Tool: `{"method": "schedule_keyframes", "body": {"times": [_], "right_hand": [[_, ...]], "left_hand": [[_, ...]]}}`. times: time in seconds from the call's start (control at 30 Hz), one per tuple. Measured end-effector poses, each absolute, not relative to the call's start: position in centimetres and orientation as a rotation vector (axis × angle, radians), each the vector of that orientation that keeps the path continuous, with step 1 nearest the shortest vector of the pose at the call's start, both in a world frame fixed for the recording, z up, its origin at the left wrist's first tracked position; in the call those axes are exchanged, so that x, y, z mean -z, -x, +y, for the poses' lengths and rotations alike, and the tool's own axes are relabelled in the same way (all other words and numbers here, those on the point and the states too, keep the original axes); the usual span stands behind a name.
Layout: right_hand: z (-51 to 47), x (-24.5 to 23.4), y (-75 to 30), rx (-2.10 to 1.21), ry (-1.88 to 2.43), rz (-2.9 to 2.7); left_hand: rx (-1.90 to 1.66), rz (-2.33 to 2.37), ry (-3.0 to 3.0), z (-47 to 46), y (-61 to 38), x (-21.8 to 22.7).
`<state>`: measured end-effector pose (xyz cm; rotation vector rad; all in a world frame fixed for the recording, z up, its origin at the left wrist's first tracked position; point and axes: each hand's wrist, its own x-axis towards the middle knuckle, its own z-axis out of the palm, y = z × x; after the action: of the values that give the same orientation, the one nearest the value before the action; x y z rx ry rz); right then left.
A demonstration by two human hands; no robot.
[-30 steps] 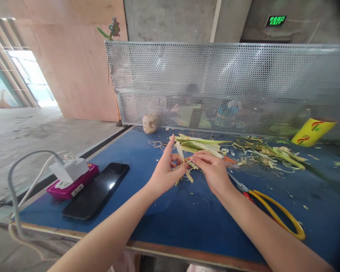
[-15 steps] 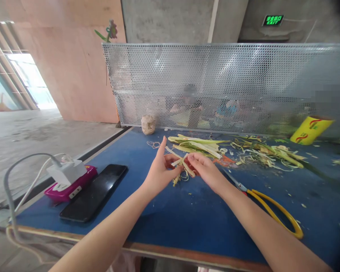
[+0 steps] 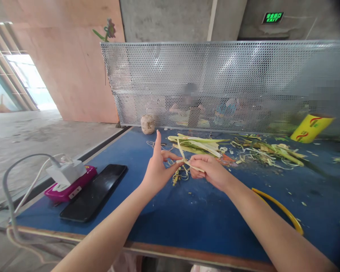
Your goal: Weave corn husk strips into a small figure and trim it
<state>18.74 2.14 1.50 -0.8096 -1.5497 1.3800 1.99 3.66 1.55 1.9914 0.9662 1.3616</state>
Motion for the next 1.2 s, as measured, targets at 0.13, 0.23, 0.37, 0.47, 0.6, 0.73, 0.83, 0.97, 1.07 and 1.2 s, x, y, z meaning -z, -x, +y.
{"method": "schedule_keyframes", "body": {"times": [0.13,0.23,0.37,0.47,0.6,0.73,0.83,0.97,1.07,1.2], "right_hand": [[2.0,-1.7,-18.6,-1.510,0.753,-1.466],[1.9,-1.6,-18.5,-1.547,0.785,-1.480],[2.1,-1.5,-18.6,-1.561,0.759,-1.428],[2.2,-1.4,-18.7,-1.560,0.792,-1.432],[2.0,-1.5,-18.7,-1.468,0.876,-1.563],[1.9,-1.9,-18.7,-1.284,0.944,-1.670],[2.0,-1.9,-18.7,-1.189,0.975,-1.723],[2.1,-1.3,-18.5,-1.130,1.009,-1.731],[2.3,-1.0,-18.5,-1.094,1.069,-1.749],[2.3,-0.8,-18.1,-1.234,0.999,-1.604]], "left_hand": [[-1.337,0.982,-2.037,3.6,-1.9,-1.7],[-1.273,0.964,-2.032,3.5,-2.0,-1.7],[-1.219,0.977,-2.066,3.4,-2.0,-1.7],[-1.214,0.972,-2.065,3.4,-2.1,-1.5],[-1.208,0.891,-2.005,3.2,-2.2,-1.4],[-1.232,0.726,-1.780,3.0,-2.4,-1.6],[-1.272,0.672,-1.565,2.9,-2.4,-2.0],[-1.343,0.804,-1.443,3.2,-2.5,-2.3],[-1.335,0.829,-1.439,3.5,-2.4,-2.2],[-1.355,0.862,-1.541,3.5,-2.4,-1.9]]}}
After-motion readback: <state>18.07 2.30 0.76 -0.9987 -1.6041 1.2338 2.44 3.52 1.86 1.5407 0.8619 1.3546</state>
